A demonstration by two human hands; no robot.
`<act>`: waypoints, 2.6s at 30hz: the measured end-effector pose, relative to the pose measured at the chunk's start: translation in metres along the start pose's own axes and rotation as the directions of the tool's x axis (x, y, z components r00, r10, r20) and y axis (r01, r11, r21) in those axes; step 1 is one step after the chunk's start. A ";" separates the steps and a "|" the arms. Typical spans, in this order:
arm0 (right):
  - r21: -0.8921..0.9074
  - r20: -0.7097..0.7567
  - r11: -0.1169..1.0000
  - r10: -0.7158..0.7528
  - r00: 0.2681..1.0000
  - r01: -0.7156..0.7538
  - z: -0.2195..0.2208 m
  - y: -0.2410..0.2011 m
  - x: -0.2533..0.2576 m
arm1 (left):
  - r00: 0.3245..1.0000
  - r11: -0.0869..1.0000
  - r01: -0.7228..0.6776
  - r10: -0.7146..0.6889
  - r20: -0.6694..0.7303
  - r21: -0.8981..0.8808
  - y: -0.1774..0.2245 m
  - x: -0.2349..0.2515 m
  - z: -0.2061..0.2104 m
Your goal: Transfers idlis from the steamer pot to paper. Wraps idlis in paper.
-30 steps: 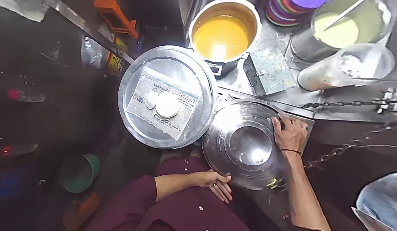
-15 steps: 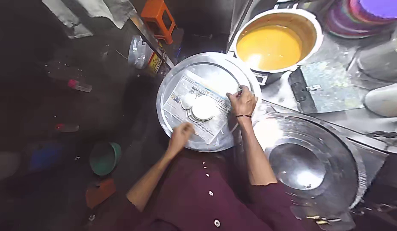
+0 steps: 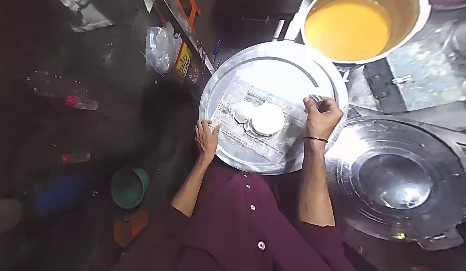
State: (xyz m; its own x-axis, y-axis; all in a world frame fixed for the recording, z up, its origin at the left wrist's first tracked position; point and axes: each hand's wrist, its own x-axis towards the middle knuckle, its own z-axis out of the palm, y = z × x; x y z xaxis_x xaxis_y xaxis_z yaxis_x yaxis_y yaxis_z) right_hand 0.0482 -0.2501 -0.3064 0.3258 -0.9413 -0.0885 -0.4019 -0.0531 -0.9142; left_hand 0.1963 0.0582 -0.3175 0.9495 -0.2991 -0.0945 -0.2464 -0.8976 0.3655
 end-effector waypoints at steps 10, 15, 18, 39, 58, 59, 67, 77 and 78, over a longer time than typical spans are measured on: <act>0.123 0.041 0.991 0.050 0.998 -0.055 -0.024 -0.003 -0.032 | 0.988 0.995 0.045 -0.032 0.149 -0.084 0.012 -0.007 -0.008; 0.185 0.195 0.982 -0.075 0.978 0.038 -0.022 -0.002 -0.029 | 0.940 0.962 0.240 -0.197 0.279 -0.128 0.027 -0.026 -0.002; 0.197 0.223 0.979 -0.090 0.971 0.046 -0.019 0.003 -0.022 | 0.942 0.973 0.211 -0.178 0.284 -0.090 0.030 -0.025 0.002; -0.021 0.505 0.714 -0.596 0.624 0.699 0.022 -0.015 -0.067 | 0.925 0.615 0.250 0.076 0.372 -0.748 0.065 -0.017 -0.034; 0.045 0.888 0.473 -0.422 0.182 0.880 -0.052 0.059 -0.114 | 0.773 0.701 -0.015 0.460 0.437 -0.713 0.070 0.027 0.013; -0.028 0.908 0.448 -0.362 0.210 0.893 -0.052 0.064 -0.123 | 0.766 0.688 -0.050 0.491 0.415 -0.724 0.068 0.025 0.014; -0.156 0.758 0.529 -0.477 0.444 0.834 -0.042 0.085 -0.150 | 0.722 0.587 -0.240 0.640 0.262 -0.773 0.067 0.014 0.015; -0.065 0.742 0.490 -0.559 0.371 0.869 0.047 -0.018 -0.036 | 0.805 0.689 -0.429 0.585 0.099 -0.584 0.076 -0.017 0.015; -0.043 0.789 0.593 -0.474 0.391 0.804 0.050 -0.022 -0.026 | 0.850 0.717 -0.414 0.525 0.044 -0.561 0.078 -0.023 0.022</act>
State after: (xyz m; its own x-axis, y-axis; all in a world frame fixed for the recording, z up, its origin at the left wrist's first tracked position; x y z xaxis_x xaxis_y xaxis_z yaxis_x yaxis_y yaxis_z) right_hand 0.0912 -0.2075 -0.3038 0.9930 -0.0799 0.0864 -0.0127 -0.8029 -0.5960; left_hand 0.1509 -0.0121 -0.3067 0.6694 -0.7396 0.0708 -0.4607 -0.3383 0.8206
